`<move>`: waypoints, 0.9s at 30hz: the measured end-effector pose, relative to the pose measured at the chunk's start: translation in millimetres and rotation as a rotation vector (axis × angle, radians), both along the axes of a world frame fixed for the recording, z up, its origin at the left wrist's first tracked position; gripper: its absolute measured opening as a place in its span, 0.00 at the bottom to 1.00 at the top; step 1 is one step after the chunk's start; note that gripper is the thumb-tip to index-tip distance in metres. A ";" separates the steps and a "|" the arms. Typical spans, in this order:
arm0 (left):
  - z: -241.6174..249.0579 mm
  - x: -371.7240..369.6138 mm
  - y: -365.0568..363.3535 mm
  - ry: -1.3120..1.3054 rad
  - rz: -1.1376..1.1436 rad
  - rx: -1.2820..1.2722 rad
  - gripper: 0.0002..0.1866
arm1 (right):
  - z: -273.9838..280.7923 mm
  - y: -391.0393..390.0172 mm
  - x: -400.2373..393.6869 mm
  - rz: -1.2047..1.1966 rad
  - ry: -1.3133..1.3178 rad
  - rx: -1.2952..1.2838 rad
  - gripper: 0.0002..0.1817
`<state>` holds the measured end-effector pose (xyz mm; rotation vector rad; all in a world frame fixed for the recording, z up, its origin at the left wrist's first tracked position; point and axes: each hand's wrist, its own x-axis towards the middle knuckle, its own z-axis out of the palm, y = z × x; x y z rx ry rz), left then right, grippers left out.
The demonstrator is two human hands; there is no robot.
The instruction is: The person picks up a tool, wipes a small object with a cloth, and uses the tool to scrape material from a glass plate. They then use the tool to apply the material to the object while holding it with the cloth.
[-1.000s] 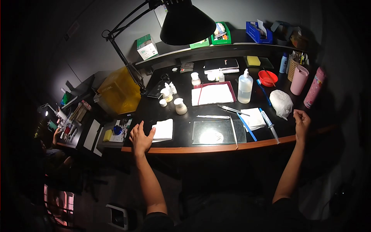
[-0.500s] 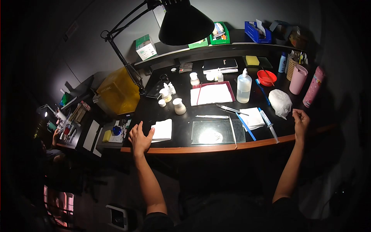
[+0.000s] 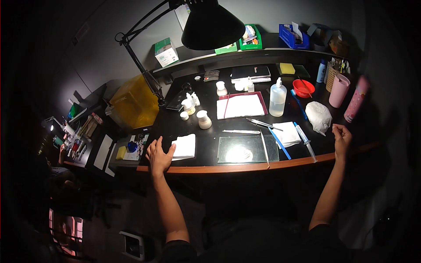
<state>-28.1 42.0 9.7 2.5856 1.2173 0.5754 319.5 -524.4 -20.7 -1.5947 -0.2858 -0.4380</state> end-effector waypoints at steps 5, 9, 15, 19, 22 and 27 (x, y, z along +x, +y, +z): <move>-0.3 0.2 -0.3 0.004 0.006 -0.005 0.43 | -3.5 -1.6 2.0 -0.002 -0.018 -0.004 0.05; 0.4 -0.8 -2.0 0.004 0.007 -0.012 0.43 | -3.9 -2.2 1.8 -0.005 -0.007 -0.005 0.05; -1.7 -0.7 1.3 -0.008 0.001 -0.002 0.43 | -0.8 0.8 1.0 -0.006 -0.005 0.001 0.05; -1.4 -0.7 0.1 -0.006 -0.009 0.001 0.43 | -1.2 -1.6 -0.1 0.010 0.001 0.004 0.05; -0.4 -0.3 -0.8 -0.007 -0.005 -0.004 0.43 | 0.2 -0.5 -1.1 -0.005 0.011 -0.008 0.05; 0.6 -1.0 -1.5 -0.002 -0.004 0.001 0.43 | -2.2 -0.3 1.5 0.001 0.000 0.002 0.05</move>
